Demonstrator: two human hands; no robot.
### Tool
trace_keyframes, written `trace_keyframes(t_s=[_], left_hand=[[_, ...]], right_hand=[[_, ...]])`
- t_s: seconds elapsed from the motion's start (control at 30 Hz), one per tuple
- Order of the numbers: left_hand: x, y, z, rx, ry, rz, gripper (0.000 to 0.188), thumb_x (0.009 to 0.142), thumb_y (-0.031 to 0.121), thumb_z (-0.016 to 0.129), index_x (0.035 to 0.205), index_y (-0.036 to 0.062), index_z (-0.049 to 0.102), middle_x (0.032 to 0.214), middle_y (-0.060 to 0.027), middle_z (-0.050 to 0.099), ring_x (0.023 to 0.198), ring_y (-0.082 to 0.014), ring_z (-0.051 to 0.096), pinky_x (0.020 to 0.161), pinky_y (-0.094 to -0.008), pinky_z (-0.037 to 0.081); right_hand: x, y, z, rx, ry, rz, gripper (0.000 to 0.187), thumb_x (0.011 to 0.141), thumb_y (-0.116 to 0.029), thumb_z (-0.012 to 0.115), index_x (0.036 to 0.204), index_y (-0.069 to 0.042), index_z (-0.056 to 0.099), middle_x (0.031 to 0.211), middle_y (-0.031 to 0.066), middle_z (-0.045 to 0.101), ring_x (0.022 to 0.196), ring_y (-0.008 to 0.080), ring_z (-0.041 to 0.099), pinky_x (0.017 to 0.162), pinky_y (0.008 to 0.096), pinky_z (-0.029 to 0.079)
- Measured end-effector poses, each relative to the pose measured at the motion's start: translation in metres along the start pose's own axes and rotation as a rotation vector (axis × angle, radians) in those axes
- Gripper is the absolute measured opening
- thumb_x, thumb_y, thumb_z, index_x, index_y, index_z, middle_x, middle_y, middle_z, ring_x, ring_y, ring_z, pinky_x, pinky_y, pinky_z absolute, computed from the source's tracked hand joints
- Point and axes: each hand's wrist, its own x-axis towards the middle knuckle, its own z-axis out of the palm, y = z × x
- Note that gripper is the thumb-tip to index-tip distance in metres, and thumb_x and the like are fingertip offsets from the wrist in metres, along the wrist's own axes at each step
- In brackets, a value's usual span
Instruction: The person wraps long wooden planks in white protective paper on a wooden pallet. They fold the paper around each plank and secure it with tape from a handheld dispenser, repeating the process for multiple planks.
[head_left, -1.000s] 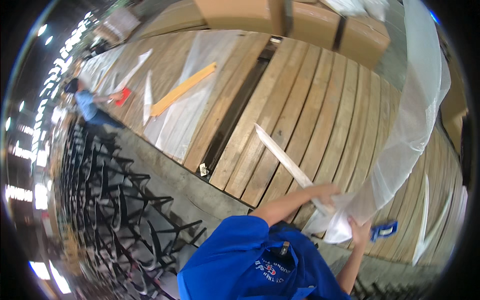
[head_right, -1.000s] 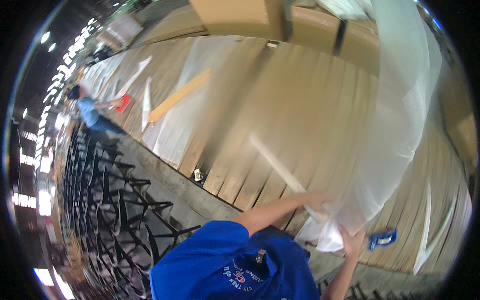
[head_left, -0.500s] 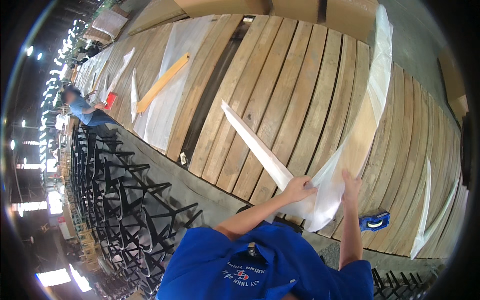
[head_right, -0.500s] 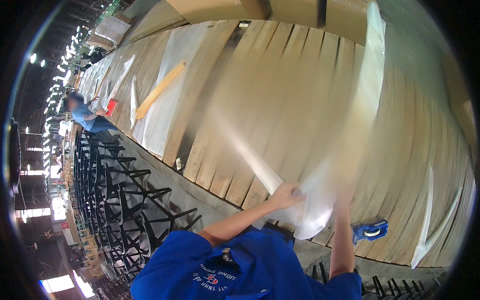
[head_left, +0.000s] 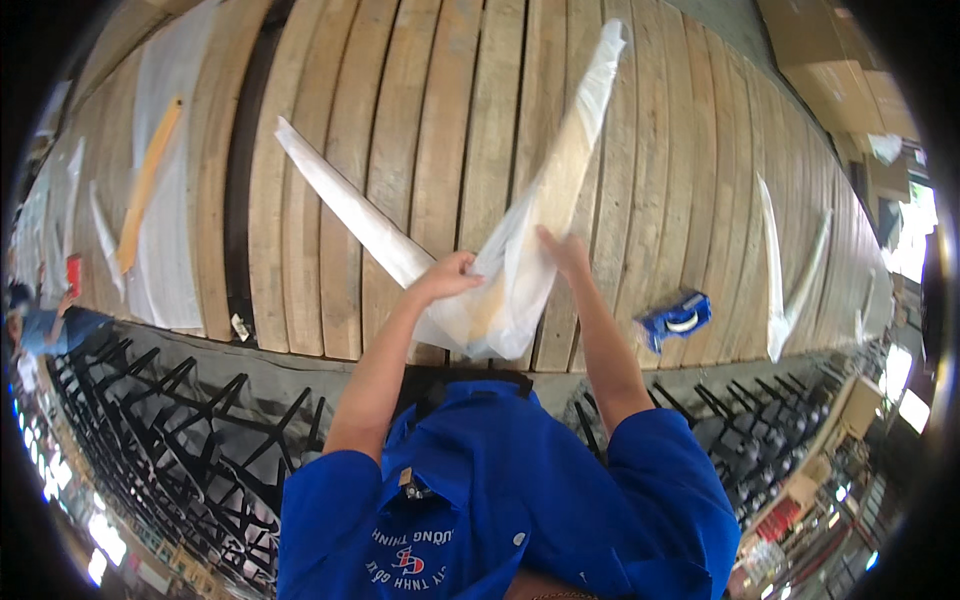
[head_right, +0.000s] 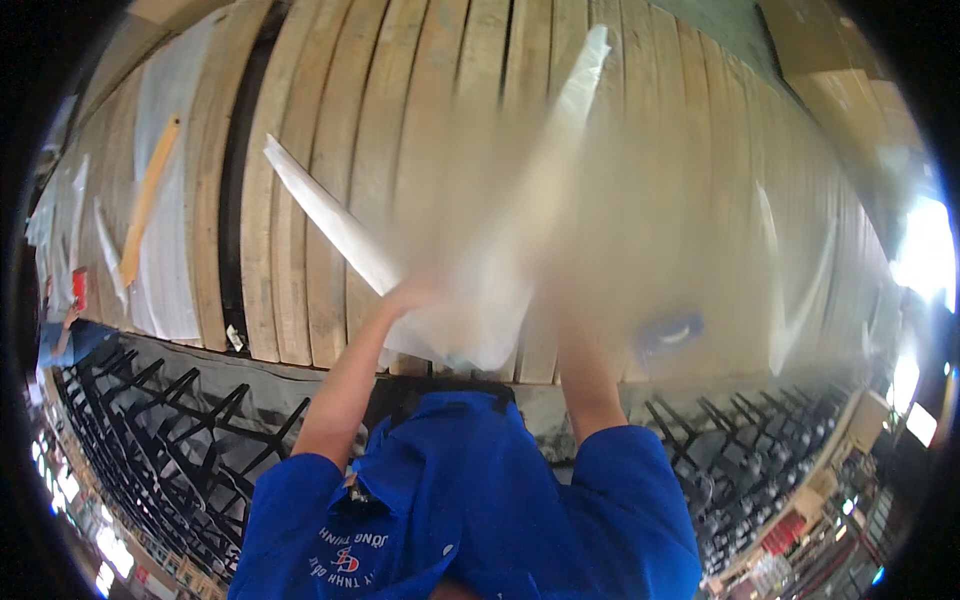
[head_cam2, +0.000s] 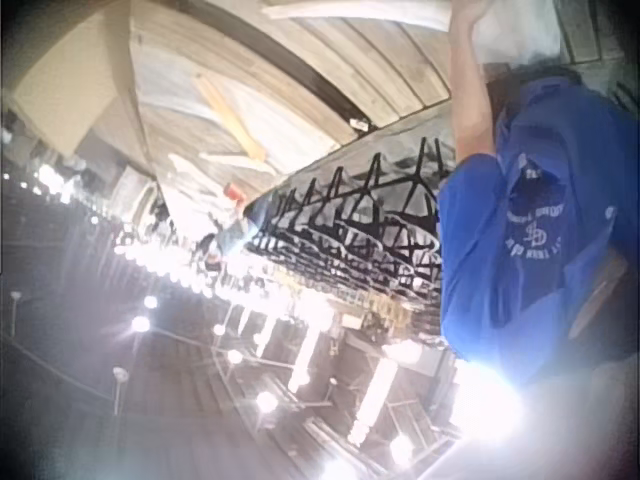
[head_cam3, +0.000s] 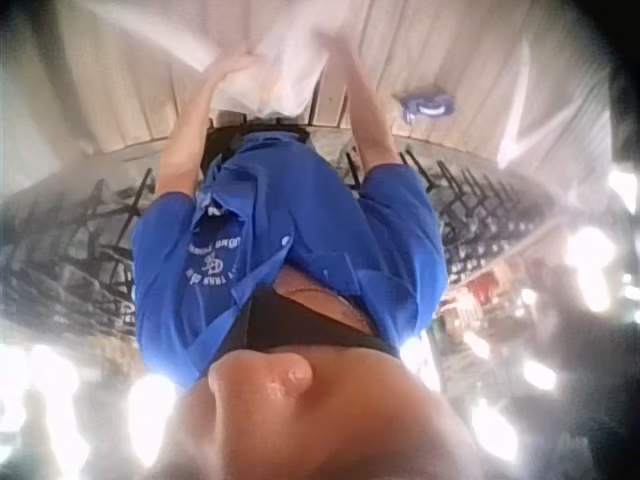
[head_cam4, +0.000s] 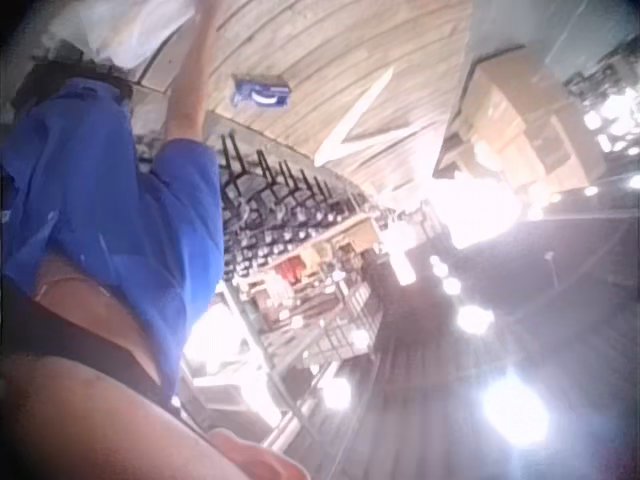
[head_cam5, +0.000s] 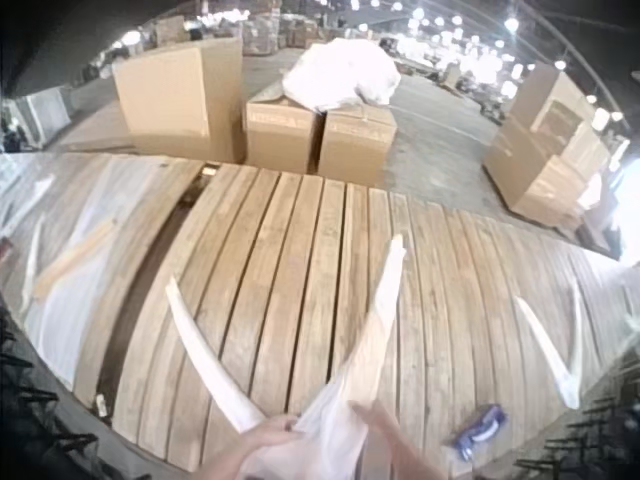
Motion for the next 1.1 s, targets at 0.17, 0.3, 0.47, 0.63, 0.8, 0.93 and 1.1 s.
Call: trace_keyframes(t_s=[0.17,0.3,0.47,0.63,0.8,0.93,1.1], left_hand=[[-0.004,0.012,-0.006,-0.111,-0.029,-0.083,0.041,0.087,0.028,0.075,0.118,0.0025,0.064,0.106,-0.0110,0.070,0.100,-0.0205,0.065,0.089,-0.0321,0.050],[-0.006,-0.015,0.006,-0.312,-0.038,-0.021,0.042,0.089,0.025,0.072,0.121,0.0010,0.062,0.112,-0.0112,0.068,0.104,-0.0223,0.064,0.093,-0.0337,0.049],[-0.014,-0.008,0.002,-0.315,-0.029,-0.033,0.049,0.090,0.026,0.071,0.129,-0.0004,0.056,0.120,-0.0156,0.065,0.111,-0.0249,0.063,0.095,-0.0363,0.049],[-0.020,0.011,-0.003,-0.328,0.010,-0.109,0.056,0.087,0.026,0.074,0.131,-0.0027,0.055,0.124,-0.0194,0.064,0.113,-0.0256,0.063,0.094,-0.0365,0.050],[-0.003,0.022,0.003,-0.229,-0.085,-0.165,0.060,0.080,0.026,0.081,0.128,-0.0034,0.058,0.117,-0.0182,0.067,0.105,-0.0245,0.066,0.088,-0.0354,0.052],[0.000,0.002,0.013,-0.254,0.042,-0.035,0.052,0.080,0.025,0.081,0.120,-0.0020,0.060,0.111,-0.0156,0.068,0.099,-0.0239,0.066,0.083,-0.0356,0.052],[-0.036,0.016,0.033,0.158,0.328,0.160,0.041,0.081,0.019,0.077,0.112,-0.0011,0.059,0.104,-0.0180,0.067,0.094,-0.0319,0.066,0.082,-0.0403,0.053]], right_hand=[[-0.101,-0.037,-0.008,-0.593,0.116,-0.432,0.049,0.088,-0.035,0.074,0.124,-0.005,0.064,0.125,0.0186,0.065,0.116,0.0373,0.062,0.099,0.0450,0.049],[-0.160,-0.013,0.029,-0.576,0.033,-0.860,0.039,0.089,-0.026,0.070,0.125,-0.011,0.064,0.134,0.0124,0.062,0.124,0.0357,0.058,0.104,0.0459,0.046],[-0.146,0.052,0.121,-0.539,-0.028,-0.816,0.036,0.089,-0.025,0.069,0.123,-0.014,0.065,0.140,0.0084,0.056,0.137,0.0337,0.046,0.111,0.0509,0.037],[-0.132,0.047,0.140,-0.648,0.041,-0.860,0.034,0.089,-0.026,0.068,0.120,-0.011,0.063,0.139,0.0079,0.055,0.139,0.0325,0.044,0.113,0.0516,0.033],[-0.137,0.050,0.120,-0.635,-0.064,-0.844,0.044,0.091,-0.030,0.065,0.129,-0.010,0.059,0.142,0.0079,0.054,0.142,0.0304,0.040,0.114,0.0517,0.031],[-0.139,0.058,0.114,-0.589,-0.081,-0.880,0.052,0.091,-0.034,0.063,0.137,-0.011,0.056,0.146,0.0078,0.052,0.145,0.0283,0.037,0.115,0.0533,0.029],[-0.143,0.058,0.103,-0.765,-0.088,-0.958,0.052,0.090,-0.034,0.064,0.136,-0.011,0.058,0.146,0.0074,0.053,0.146,0.0269,0.036,0.115,0.0544,0.028]])
